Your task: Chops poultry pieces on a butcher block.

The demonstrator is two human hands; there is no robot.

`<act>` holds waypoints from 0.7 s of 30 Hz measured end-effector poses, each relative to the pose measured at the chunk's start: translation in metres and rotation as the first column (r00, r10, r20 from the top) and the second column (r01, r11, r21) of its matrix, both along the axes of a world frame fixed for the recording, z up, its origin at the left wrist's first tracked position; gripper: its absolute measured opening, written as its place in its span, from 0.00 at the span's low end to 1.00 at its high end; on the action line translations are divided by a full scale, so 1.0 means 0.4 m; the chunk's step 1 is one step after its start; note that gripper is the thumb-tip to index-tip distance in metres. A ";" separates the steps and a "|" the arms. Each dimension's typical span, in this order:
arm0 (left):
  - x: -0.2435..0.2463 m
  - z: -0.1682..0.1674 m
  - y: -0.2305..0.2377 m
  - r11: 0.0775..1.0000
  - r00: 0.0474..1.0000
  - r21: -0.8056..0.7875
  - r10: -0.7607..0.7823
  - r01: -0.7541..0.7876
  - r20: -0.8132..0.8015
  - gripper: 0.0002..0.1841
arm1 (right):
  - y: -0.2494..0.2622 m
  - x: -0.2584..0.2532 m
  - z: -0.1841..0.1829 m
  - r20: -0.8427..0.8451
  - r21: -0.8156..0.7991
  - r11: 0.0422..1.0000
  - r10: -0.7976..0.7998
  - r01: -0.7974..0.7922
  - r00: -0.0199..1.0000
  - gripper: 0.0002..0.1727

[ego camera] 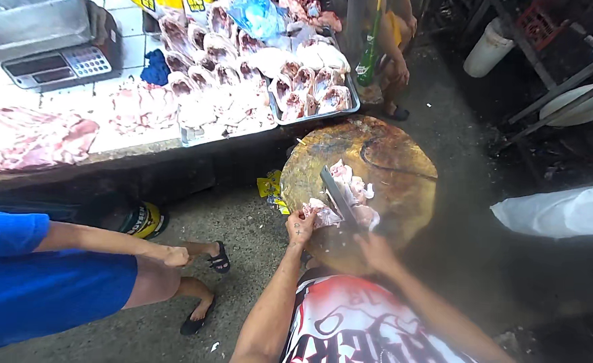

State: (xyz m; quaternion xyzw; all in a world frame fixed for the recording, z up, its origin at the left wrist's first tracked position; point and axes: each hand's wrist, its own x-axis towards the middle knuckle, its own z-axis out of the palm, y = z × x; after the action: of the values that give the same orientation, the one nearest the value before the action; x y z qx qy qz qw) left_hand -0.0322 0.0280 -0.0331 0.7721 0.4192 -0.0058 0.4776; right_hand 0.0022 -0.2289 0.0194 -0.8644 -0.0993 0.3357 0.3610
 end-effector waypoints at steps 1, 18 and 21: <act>0.004 0.009 0.002 1.000 0.999 0.015 -0.018 0.018 -0.035 0.22 | 0.011 -0.007 0.032 0.067 0.058 0.998 -0.017 0.014 0.998 0.32; 0.007 0.039 -0.018 0.983 0.955 0.143 -0.069 0.114 -0.288 0.25 | 0.078 -0.068 -0.063 -0.085 -0.189 0.957 0.207 -0.220 0.975 0.33; -0.001 0.017 -0.006 0.992 0.972 0.125 0.002 0.028 -0.235 0.22 | 0.021 -0.093 -0.049 -0.136 -0.188 0.955 0.207 -0.231 0.969 0.31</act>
State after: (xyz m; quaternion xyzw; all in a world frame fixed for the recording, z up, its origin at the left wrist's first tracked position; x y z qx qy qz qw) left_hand -0.0328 0.0254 -0.0263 0.7977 0.4671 -0.0736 0.3744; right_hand -0.0351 -0.2204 -0.0001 -0.8594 -0.1391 0.4312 0.2369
